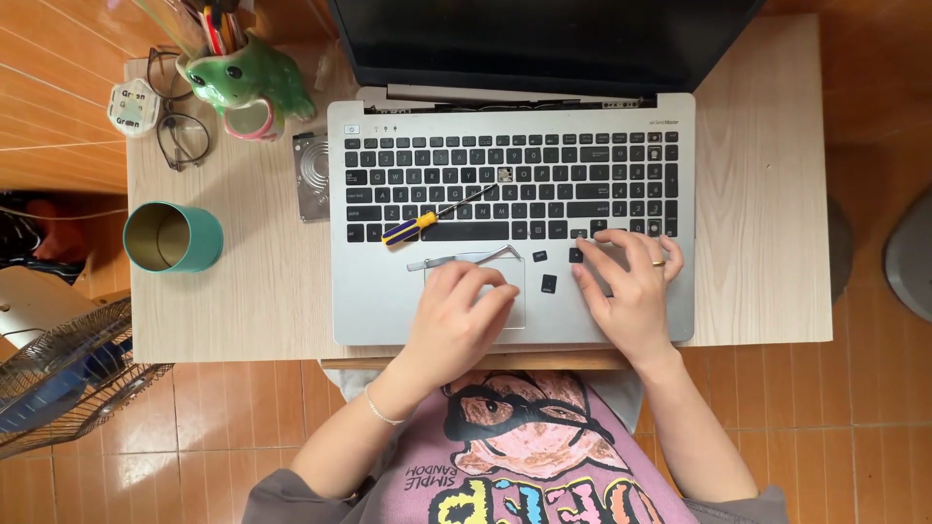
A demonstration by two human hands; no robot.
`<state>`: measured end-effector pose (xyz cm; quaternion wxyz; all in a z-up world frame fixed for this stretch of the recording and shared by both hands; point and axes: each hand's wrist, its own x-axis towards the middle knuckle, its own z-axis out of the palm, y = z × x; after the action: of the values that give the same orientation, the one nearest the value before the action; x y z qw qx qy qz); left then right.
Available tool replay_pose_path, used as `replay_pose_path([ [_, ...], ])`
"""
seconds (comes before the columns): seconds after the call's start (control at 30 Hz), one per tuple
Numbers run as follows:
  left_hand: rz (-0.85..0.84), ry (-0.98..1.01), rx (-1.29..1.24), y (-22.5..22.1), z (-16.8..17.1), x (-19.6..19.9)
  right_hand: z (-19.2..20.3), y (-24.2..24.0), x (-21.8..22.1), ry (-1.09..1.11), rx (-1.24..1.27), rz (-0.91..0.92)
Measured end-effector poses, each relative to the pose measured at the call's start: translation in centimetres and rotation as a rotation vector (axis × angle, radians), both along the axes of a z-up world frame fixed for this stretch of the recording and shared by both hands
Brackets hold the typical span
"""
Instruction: Repairing a laptop keyboard by reattaching multiple keycaps and their underlying hinge clips using precision tools.
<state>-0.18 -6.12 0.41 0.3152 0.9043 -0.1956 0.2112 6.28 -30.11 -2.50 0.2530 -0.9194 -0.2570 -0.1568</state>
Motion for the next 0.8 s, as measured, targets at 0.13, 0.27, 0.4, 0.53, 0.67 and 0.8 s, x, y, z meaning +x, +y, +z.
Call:
replay_pose_path([
  [0.13, -0.019, 0.025, -0.012, -0.6, -0.1, 0.2, 0.2, 0.0, -1.3, 0.03, 0.049, 0.051],
  [0.27, 0.013, 0.028, -0.041, -0.4, 0.1, 0.3, 0.5, 1.1, -1.9, 0.054, -0.003, 0.083],
  [0.4, 0.027, 0.047, -0.057, 0.2, -0.2, 0.2, -0.1, 1.3, -2.0, 0.067, -0.006, 0.052],
  [0.53, 0.025, 0.067, -0.085, 0.4, -0.5, 0.0, -0.2, 1.3, -2.3, 0.05, -0.002, 0.042],
  [0.67, -0.011, 0.079, -0.113, -0.1, -0.4, 0.0, 0.5, 1.5, -2.5, 0.087, 0.042, 0.039],
  [0.8, -0.08, 0.093, -0.138, -0.8, -0.4, 0.2, 1.0, 1.8, -2.8, 0.084, 0.142, 0.074],
])
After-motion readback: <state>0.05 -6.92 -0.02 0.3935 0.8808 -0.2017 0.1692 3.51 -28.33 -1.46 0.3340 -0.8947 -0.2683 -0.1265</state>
